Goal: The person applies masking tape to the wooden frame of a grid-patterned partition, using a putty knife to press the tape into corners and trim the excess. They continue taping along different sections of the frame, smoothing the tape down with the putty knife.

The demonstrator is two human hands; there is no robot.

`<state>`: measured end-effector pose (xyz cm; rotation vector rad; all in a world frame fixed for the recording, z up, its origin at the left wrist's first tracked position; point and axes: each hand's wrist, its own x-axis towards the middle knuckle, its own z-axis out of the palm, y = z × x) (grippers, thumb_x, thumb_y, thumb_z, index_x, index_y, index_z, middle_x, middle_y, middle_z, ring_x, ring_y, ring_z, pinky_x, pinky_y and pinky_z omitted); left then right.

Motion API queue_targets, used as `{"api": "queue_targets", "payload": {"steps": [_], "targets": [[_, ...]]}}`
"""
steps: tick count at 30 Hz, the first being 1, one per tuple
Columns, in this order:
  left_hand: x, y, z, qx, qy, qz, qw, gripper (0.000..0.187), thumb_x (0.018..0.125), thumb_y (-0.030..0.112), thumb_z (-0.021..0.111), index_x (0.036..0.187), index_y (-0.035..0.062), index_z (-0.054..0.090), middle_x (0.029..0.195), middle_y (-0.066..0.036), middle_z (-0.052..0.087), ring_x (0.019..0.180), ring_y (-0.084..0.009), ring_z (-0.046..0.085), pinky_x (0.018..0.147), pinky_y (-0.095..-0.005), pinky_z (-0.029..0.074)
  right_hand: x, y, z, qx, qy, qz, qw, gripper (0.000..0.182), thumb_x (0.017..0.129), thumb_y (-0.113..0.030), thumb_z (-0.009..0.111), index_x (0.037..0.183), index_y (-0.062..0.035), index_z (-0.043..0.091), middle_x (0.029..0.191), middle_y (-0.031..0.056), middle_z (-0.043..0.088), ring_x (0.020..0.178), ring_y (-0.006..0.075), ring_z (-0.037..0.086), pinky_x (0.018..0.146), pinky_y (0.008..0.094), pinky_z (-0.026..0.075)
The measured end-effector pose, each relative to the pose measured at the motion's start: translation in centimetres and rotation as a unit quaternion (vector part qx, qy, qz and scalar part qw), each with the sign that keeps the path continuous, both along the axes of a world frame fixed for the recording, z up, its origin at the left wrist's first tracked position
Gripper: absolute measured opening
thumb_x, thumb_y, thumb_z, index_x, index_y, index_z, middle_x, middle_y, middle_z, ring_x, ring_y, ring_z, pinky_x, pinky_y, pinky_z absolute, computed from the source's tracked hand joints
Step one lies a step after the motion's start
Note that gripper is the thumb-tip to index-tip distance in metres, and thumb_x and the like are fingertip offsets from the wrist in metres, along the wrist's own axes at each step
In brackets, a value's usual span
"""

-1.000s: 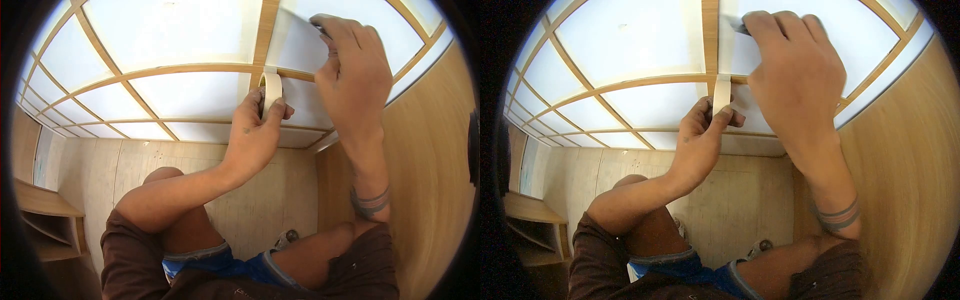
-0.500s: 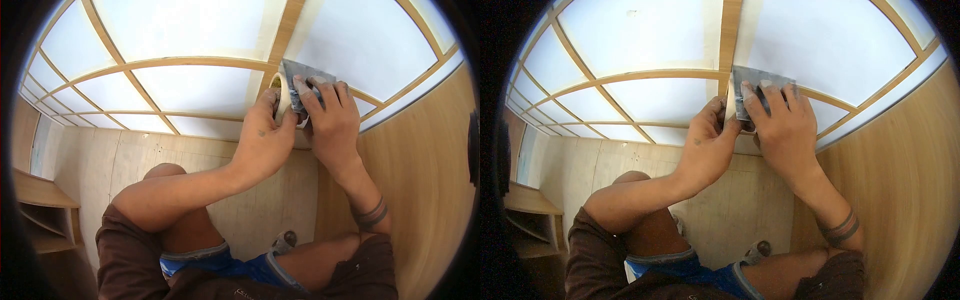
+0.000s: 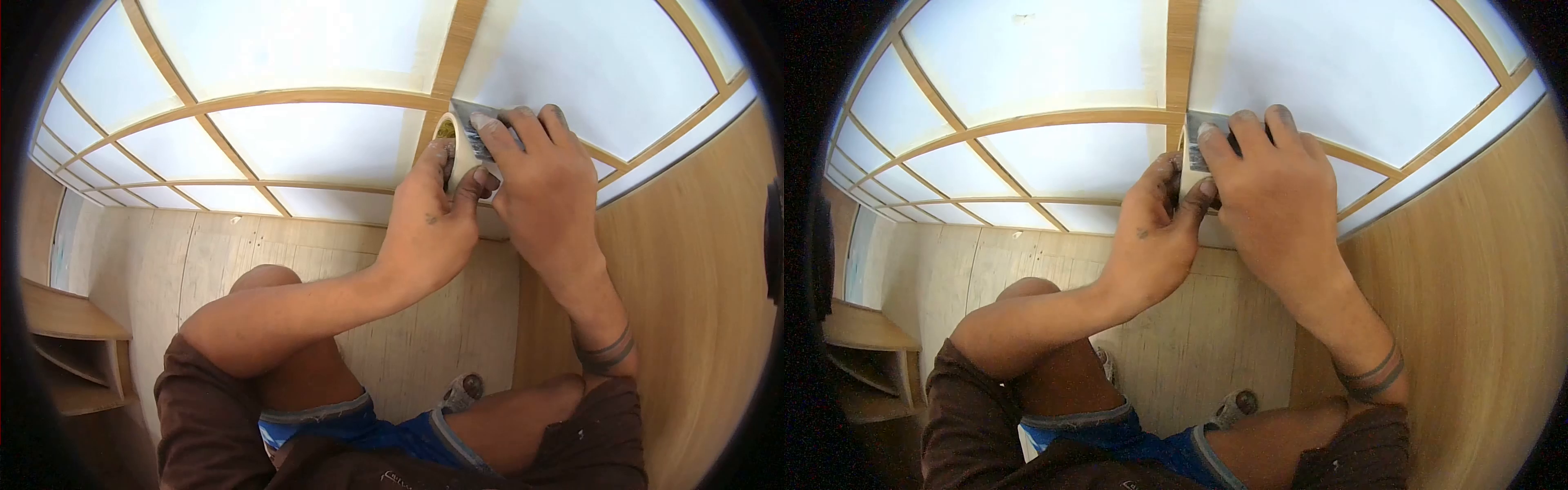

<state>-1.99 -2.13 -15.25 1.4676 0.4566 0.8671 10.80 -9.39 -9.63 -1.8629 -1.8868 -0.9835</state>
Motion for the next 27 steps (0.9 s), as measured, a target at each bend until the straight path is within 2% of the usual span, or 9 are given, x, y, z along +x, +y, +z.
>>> {"api": "queue_targets", "payload": {"steps": [4, 6, 10, 11, 13, 20, 22, 25, 27], "targets": [[-0.1, -0.3, 0.1, 0.014, 0.004, -0.014, 1.0, 0.025, 0.112, 0.002, 0.059, 0.132, -0.0114, 0.055, 0.123, -0.017, 0.069, 0.113, -0.0169, 0.063, 0.1, -0.0337, 0.052, 0.3, 0.0, -0.2, 0.009, -0.001, -0.004, 1.0, 0.035, 0.077, -0.011, 0.076, 0.112, -0.0082, 0.074, 0.105, 0.0083, 0.068, 0.104, 0.0313, 0.066, 0.08, 0.0408, 0.055], [0.3, -0.4, -0.4, 0.04, -0.03, 0.027, 0.998, 0.026, 0.108, 0.006, 0.062, 0.127, -0.0115, 0.059, 0.104, -0.02, 0.073, 0.09, -0.0197, 0.067, 0.082, -0.0353, 0.054, 0.4, 0.0, -0.3, 0.014, 0.005, 0.009, 1.0, 0.033, 0.077, -0.011, 0.076, 0.11, -0.0082, 0.074, 0.103, 0.0075, 0.068, 0.103, 0.0297, 0.066, 0.079, 0.0405, 0.056], [1.1, -0.3, -0.9, 0.123, -0.059, 0.062, 0.989, 0.026, 0.109, 0.008, 0.062, 0.126, -0.0114, 0.059, 0.102, -0.021, 0.073, 0.079, -0.0189, 0.064, 0.074, -0.0358, 0.053, 0.3, -0.1, 0.2, -0.009, -0.003, -0.004, 1.0, 0.031, 0.077, -0.01, 0.075, 0.108, -0.0083, 0.073, 0.103, 0.0071, 0.068, 0.103, 0.0288, 0.066, 0.079, 0.0399, 0.056], [1.0, -0.5, -1.1, 0.123, -0.058, 0.064, 0.989, 0.026, 0.109, 0.008, 0.062, 0.126, -0.0114, 0.059, 0.102, -0.021, 0.073, 0.079, -0.0189, 0.064, 0.074, -0.0358, 0.053, 0.3, -0.1, 0.2, 0.0, 0.001, 0.002, 1.0, 0.032, 0.077, -0.009, 0.075, 0.108, -0.0083, 0.073, 0.102, 0.0071, 0.068, 0.103, 0.029, 0.066, 0.078, 0.0397, 0.056], [0.5, -1.1, 0.4, 0.026, 0.056, 0.024, 0.998, 0.03, 0.112, 0.004, 0.06, 0.136, -0.0122, 0.052, 0.123, -0.017, 0.067, 0.114, -0.0159, 0.058, 0.101, -0.032, 0.048, 0.4, 0.0, 0.3, 0.009, 0.004, 0.013, 1.0, 0.032, 0.076, -0.008, 0.075, 0.109, -0.0084, 0.073, 0.102, 0.007, 0.068, 0.103, 0.0292, 0.066, 0.078, 0.0395, 0.055], [1.2, -1.2, -0.7, 0.036, 0.003, 0.058, 0.998, 0.028, 0.109, 0.004, 0.062, 0.133, -0.0104, 0.054, 0.12, -0.019, 0.068, 0.11, -0.0183, 0.061, 0.096, -0.0352, 0.05, 0.5, 0.1, 0.5, -0.001, 0.007, 0.005, 1.0, 0.032, 0.076, -0.008, 0.075, 0.109, -0.0082, 0.073, 0.103, 0.0071, 0.068, 0.103, 0.0296, 0.066, 0.077, 0.04, 0.055], [0.7, -1.2, 0.0, 0.195, 0.051, 0.085, 0.976, 0.04, 0.105, 0.006, 0.062, 0.133, -0.0186, 0.047, 0.091, -0.034, 0.071, 0.071, -0.0414, 0.07, 0.069, -0.0466, 0.054, 0.5, 0.0, 0.7, -0.013, 0.012, -0.002, 1.0, 0.032, 0.077, -0.008, 0.075, 0.108, -0.0083, 0.073, 0.102, 0.0068, 0.068, 0.103, 0.0296, 0.066, 0.077, 0.04, 0.055], [0.1, 3.3, 0.0, 0.425, 0.198, -0.067, 0.881, 0.04, 0.102, 0.001, 0.059, 0.134, -0.018, 0.045, 0.085, -0.033, 0.07, 0.077, -0.0493, 0.07, 0.072, -0.049, 0.054, 0.6, 0.2, 0.7, 0.007, 0.005, 0.004, 1.0, 0.031, 0.077, -0.008, 0.075, 0.107, -0.0088, 0.074, 0.101, 0.006, 0.067, 0.102, 0.0292, 0.066, 0.076, 0.0396, 0.055], [-0.5, 3.0, 0.6, 0.442, 0.187, -0.046, 0.876, 0.038, 0.102, 0.001, 0.059, 0.132, -0.0164, 0.046, 0.083, -0.033, 0.069, 0.078, -0.0499, 0.07, 0.075, -0.0478, 0.054, 0.5, 0.3, 0.8, 0.004, 0.014, -0.002, 1.0, 0.031, 0.076, -0.006, 0.074, 0.107, -0.0092, 0.074, 0.1, 0.0056, 0.067, 0.1, 0.0292, 0.065, 0.076, 0.0397, 0.055]]}}
